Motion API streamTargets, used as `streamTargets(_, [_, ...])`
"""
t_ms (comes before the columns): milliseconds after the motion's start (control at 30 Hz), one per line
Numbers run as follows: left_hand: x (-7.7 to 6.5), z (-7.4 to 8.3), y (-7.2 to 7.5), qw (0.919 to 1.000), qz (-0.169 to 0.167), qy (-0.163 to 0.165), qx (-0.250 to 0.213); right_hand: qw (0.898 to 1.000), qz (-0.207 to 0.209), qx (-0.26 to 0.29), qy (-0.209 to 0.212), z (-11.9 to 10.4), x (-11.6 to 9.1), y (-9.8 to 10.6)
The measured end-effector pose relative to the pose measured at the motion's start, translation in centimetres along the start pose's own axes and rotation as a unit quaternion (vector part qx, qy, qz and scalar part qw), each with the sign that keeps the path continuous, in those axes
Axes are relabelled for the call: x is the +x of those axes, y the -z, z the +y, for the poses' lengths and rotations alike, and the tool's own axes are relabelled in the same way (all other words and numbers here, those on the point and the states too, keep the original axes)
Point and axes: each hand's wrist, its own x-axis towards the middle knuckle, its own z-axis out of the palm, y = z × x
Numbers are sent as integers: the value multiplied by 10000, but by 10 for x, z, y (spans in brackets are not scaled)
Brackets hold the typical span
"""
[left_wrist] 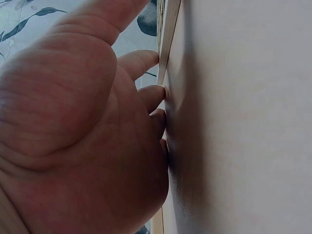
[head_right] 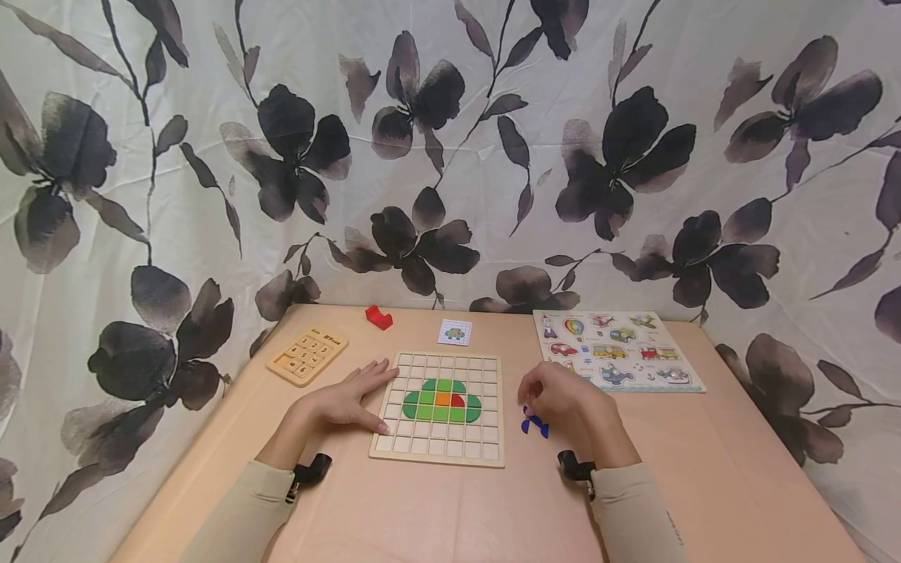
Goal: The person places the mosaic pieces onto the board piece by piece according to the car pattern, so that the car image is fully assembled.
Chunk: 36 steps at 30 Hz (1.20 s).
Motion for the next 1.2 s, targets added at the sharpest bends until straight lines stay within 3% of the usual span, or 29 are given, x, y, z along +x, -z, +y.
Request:
streamTargets(267, [1,-1,0,10000,32,-67,-27,9998,-58,-5,185,6,1,-2])
streamTargets(933, [1,-1,-2,10000,57,-15,-1,9999,-67,-61,-86,4,3,-7])
streamTargets(1200, [0,0,-1,10000,30,-4,-36,9998,-176,4,107,-1,2,-5])
